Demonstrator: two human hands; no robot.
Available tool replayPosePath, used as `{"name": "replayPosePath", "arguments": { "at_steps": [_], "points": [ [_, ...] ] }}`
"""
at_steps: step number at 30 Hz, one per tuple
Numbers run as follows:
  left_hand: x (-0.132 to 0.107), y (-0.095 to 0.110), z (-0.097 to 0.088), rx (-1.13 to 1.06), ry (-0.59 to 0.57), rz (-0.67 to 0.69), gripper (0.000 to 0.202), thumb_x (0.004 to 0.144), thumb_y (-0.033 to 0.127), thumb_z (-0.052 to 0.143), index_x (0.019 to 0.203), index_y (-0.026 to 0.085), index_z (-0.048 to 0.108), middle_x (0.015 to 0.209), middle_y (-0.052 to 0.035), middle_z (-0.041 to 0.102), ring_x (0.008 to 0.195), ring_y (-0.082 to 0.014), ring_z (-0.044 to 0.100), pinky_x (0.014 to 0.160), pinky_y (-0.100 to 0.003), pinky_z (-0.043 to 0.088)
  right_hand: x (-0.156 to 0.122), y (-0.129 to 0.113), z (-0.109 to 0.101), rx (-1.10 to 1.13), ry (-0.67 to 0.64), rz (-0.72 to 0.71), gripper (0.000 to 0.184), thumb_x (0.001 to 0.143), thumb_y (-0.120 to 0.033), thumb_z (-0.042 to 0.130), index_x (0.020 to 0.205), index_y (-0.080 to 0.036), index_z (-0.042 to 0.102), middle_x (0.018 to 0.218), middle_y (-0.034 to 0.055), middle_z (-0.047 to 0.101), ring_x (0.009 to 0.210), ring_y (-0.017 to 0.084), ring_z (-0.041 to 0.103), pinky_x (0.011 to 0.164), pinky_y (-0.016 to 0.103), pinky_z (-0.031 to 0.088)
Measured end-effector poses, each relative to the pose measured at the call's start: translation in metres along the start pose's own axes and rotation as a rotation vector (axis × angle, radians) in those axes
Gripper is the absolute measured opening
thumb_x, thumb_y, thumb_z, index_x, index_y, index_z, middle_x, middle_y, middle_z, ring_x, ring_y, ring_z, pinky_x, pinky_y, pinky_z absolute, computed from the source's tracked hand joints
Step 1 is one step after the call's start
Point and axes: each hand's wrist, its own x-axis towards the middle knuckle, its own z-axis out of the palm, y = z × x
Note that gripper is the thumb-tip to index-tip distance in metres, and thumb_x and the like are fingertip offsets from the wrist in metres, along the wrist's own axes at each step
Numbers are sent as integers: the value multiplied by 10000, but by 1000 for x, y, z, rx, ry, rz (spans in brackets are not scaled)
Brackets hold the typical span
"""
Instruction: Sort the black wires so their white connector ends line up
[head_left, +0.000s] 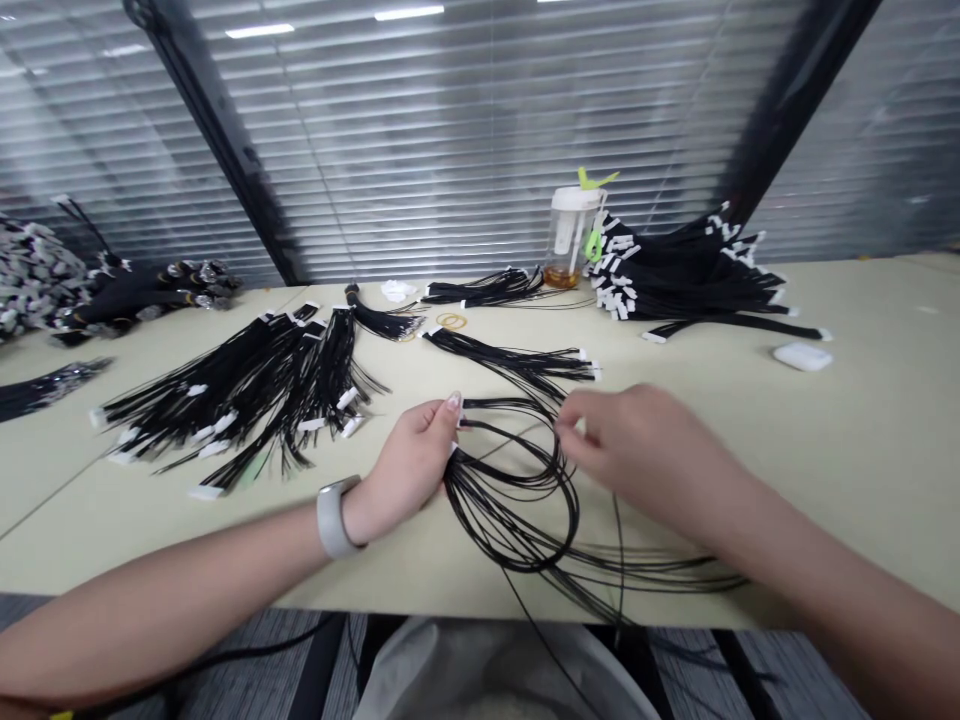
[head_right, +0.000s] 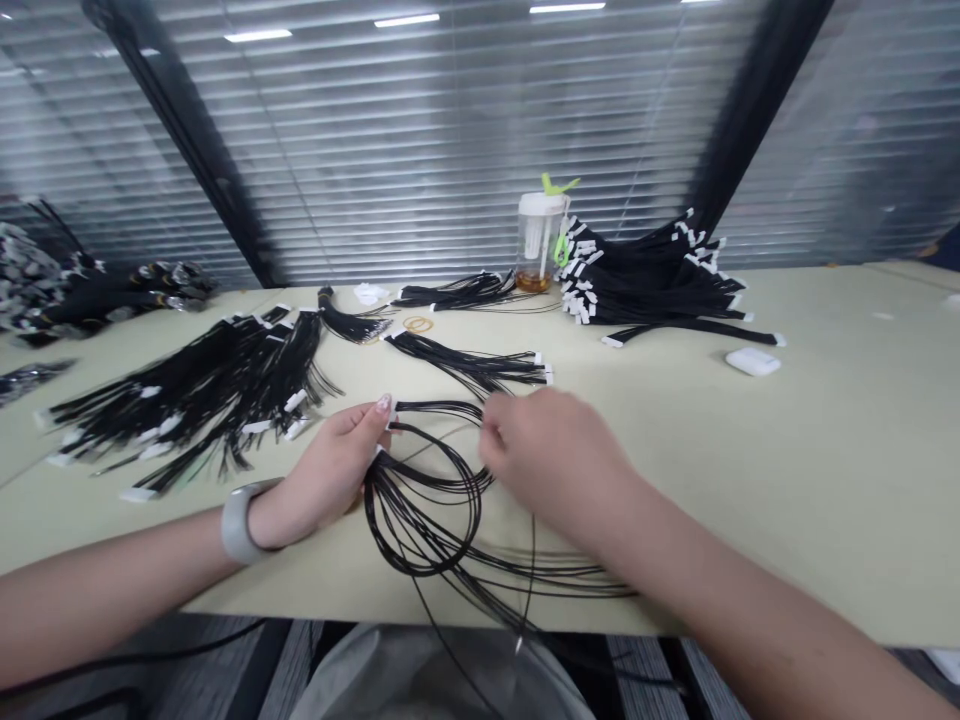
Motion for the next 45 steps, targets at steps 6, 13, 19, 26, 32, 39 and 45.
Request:
{"name": "replayPosePath", "arguments": {
  "at_steps": [6,13,19,26,32,39,45],
  "points": [
    [0,0,1,4,-21,62,409,794,511,439,569,172,398,457,53,352,396,-63,303,365,-192,257,5,18,-18,599,466,35,179,792,-257,537,936,-239,641,1024,25,621,854,166,600,711,301,475],
    [-3,5,1,42,-45,104,443,824,507,389,536,171,382,441,44,362,419,-70,310,398,-202,261,5,5,-3,967,199,57,309,842,-294,487,1142,-229,463,637,-29,592,461,98,538,470,242,463],
    [-9,10,3,69,-49,160,434,842,486,373,553,163,392,451,51,359,431,-62,310,423,-199,268,0,-14,19,461,50,-133,147,822,-218,486,708,-181,571,573,-28,575,509,81,500,509,207,345],
    [-12,12,4,38,-60,173,426,851,466,369,551,164,393,438,54,354,426,-64,303,434,-204,267,-2,-17,15,415,72,-178,178,806,-198,485,653,-165,570,509,-51,520,451,54,401,486,195,282],
    [-12,11,4,36,-59,186,407,859,449,363,575,158,393,485,54,377,449,-59,307,456,-197,281,-3,-15,13,408,44,-195,171,794,-182,488,645,-161,568,514,-56,518,482,50,424,504,182,293],
    [-13,14,4,68,-52,199,410,865,435,354,569,152,382,513,51,375,489,-61,327,478,-191,286,-3,-14,15,415,20,-205,169,785,-182,498,630,-166,565,507,-67,517,474,41,422,498,173,295],
    [-12,11,4,65,-71,203,406,866,441,345,581,154,380,520,54,372,482,-58,316,471,-189,282,-1,-14,17,381,54,-255,167,788,-168,494,637,-162,564,523,-65,514,494,43,419,513,176,291]
  ]
}}
